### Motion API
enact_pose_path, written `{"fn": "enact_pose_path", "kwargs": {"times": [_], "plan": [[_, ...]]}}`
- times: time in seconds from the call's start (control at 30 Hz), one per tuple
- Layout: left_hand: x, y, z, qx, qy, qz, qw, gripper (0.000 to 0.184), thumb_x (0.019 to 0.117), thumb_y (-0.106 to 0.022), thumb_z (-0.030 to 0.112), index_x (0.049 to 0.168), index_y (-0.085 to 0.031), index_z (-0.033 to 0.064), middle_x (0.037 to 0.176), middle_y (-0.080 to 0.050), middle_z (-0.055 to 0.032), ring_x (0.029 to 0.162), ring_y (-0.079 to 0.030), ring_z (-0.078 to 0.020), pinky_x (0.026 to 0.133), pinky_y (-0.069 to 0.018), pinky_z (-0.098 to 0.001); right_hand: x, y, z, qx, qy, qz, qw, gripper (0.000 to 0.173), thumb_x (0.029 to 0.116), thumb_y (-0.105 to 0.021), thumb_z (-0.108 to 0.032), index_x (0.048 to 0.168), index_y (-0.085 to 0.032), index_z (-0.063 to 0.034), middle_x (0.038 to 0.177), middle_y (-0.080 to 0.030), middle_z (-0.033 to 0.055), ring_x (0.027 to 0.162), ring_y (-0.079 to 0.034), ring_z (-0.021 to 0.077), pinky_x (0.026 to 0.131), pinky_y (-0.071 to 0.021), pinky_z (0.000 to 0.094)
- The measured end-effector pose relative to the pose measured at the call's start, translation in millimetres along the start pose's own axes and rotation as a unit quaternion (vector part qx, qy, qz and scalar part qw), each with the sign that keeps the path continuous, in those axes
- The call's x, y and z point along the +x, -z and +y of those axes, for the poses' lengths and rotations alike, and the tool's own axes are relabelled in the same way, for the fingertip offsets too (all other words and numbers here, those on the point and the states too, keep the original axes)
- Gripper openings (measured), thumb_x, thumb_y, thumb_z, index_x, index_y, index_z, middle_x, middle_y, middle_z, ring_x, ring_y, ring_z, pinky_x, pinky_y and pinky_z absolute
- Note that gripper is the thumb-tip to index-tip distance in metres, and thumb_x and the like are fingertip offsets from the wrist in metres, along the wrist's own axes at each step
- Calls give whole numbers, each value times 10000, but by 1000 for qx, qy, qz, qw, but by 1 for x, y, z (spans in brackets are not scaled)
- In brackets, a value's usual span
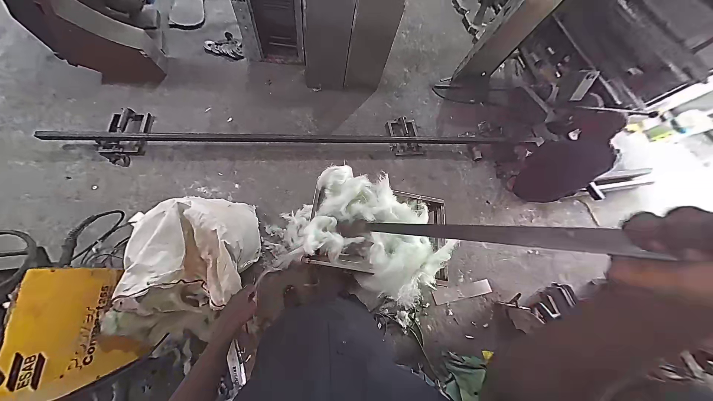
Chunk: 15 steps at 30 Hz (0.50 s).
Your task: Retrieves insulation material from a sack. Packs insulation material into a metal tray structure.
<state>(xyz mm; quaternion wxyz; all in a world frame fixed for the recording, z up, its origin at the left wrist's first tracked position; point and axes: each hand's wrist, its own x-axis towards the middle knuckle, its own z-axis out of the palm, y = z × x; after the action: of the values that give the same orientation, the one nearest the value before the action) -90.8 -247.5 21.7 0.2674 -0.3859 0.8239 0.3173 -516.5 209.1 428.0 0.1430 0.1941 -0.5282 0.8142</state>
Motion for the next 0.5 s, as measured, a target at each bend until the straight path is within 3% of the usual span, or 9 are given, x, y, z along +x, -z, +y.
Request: {"fn": "enact_pose_path", "kwargs": {"times": [0.13,0.23,0.33,0.43,0.5], "plan": [[-25,-28,-101,-11,46,-25,999,402,962,-661,259,1305,-642,51,1238,-682,-242,1184,-649,-423,1011,-496,-667,-36,-102,54,-22,-33,-11,999,614,1098,-81,-522,694,-428,-217,482,-364,-67,404,-399,86,414,-401,271],[-35,-55,-155,9,30,-57,998,406,1004,-642,255,1363,-645,67,1417,-608,-217,1351,-551,-402,1143,-423,-604,-78,-148,127,-34,-81,1,996,559,1087,-213,-595,719,-453,-249,514,-397,-100,424,-415,41,431,-409,237],[-48,-84,-201,-42,73,-93,992,399,1033,-592,290,1375,-643,91,1342,-658,-222,1270,-615,-418,1068,-469,-654,-124,-180,201,-32,-124,36,991,531,1110,-272,-512,688,-422,-226,489,-363,-89,403,-382,58,417,-389,253],[-66,-93,-225,-98,126,-75,984,348,998,-637,268,1277,-686,65,1247,-688,-237,1180,-660,-417,1007,-519,-645,-141,-202,213,4,-120,26,992,520,1126,-300,-418,657,-389,-211,465,-313,-76,370,-331,70,397,-353,257],[-86,-85,-225,-154,162,-76,972,364,1027,-617,230,1309,-646,1,1274,-657,-289,1198,-638,-449,1017,-501,-648,-134,-213,193,-9,-117,8,993,526,1125,-291,-440,658,-391,-222,468,-315,-87,375,-333,59,400,-351,242]]}}
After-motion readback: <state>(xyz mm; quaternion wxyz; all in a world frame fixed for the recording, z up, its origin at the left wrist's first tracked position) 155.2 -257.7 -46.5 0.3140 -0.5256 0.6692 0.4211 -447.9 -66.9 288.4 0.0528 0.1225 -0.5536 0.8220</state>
